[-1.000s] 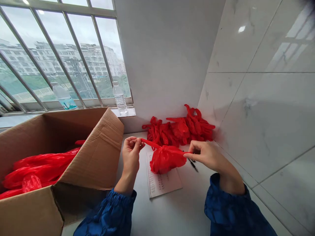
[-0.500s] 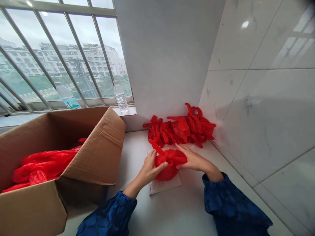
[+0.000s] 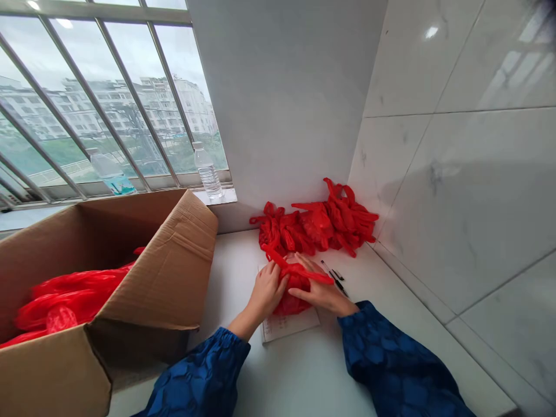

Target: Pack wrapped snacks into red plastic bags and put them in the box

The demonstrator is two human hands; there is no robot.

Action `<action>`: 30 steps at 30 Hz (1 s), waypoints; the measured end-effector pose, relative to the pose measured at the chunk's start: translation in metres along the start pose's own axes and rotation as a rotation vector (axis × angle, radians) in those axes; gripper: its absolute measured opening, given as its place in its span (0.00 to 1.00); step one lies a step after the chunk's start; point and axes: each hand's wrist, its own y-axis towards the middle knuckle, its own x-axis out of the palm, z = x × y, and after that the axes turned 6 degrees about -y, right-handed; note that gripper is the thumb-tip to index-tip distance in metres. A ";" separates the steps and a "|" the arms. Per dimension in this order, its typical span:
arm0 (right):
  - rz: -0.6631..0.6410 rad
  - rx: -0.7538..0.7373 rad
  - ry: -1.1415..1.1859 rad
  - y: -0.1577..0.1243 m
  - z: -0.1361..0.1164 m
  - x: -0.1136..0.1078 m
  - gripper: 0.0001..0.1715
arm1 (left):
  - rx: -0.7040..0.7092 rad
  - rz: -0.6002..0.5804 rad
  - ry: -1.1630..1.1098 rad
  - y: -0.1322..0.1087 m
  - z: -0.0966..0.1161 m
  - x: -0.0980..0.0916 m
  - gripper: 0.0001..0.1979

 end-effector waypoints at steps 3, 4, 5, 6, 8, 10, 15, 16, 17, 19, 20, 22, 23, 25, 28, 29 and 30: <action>-0.122 0.043 -0.162 -0.003 0.002 0.018 0.50 | -0.015 -0.063 0.104 -0.006 -0.008 0.019 0.18; -0.160 0.062 -0.194 -0.003 0.003 0.022 0.50 | -0.019 -0.079 0.130 -0.008 -0.011 0.023 0.19; -0.192 0.078 -0.216 -0.003 0.005 0.024 0.49 | -0.019 -0.094 0.152 -0.009 -0.014 0.026 0.19; -0.215 0.090 -0.232 -0.003 0.007 0.025 0.49 | -0.016 -0.108 0.169 -0.010 -0.017 0.028 0.18; -0.237 0.100 -0.257 -0.004 0.012 0.029 0.48 | -0.009 -0.132 0.193 -0.010 -0.021 0.030 0.16; -0.233 0.098 -0.276 -0.005 0.015 0.033 0.46 | -0.009 -0.151 0.205 -0.010 -0.023 0.030 0.14; -0.129 0.054 -0.282 -0.007 0.018 0.041 0.41 | -0.016 -0.165 0.189 -0.009 -0.021 0.029 0.11; -0.083 0.033 -0.267 -0.007 0.018 0.041 0.39 | -0.019 -0.162 0.178 -0.008 -0.020 0.028 0.10; -0.040 0.009 -0.248 -0.007 0.017 0.038 0.35 | -0.021 -0.161 0.163 -0.008 -0.018 0.025 0.10; 0.023 -0.039 -0.212 -0.005 0.014 0.029 0.23 | -0.018 -0.158 0.120 -0.007 -0.011 0.017 0.09; 0.041 -0.058 -0.199 -0.004 0.011 0.022 0.18 | -0.014 -0.155 0.094 -0.007 -0.005 0.010 0.10; 0.072 -0.082 -0.183 -0.003 0.002 0.004 0.15 | -0.004 -0.141 0.043 -0.009 0.012 -0.007 0.14; 0.095 -0.087 -0.164 -0.002 -0.005 -0.005 0.17 | 0.002 -0.132 0.022 -0.012 0.022 -0.016 0.16; 0.149 -0.100 -0.089 -0.004 -0.024 -0.024 0.19 | 0.013 -0.124 -0.009 -0.018 0.046 -0.034 0.17; 0.240 -0.167 0.104 -0.011 -0.059 -0.045 0.24 | 0.022 -0.140 -0.036 -0.030 0.084 -0.054 0.24; 0.242 -0.196 0.151 -0.014 -0.071 -0.051 0.26 | 0.013 -0.157 -0.034 -0.035 0.096 -0.060 0.28; 0.229 -0.222 0.188 -0.019 -0.082 -0.055 0.27 | 0.003 -0.185 -0.035 -0.040 0.107 -0.067 0.26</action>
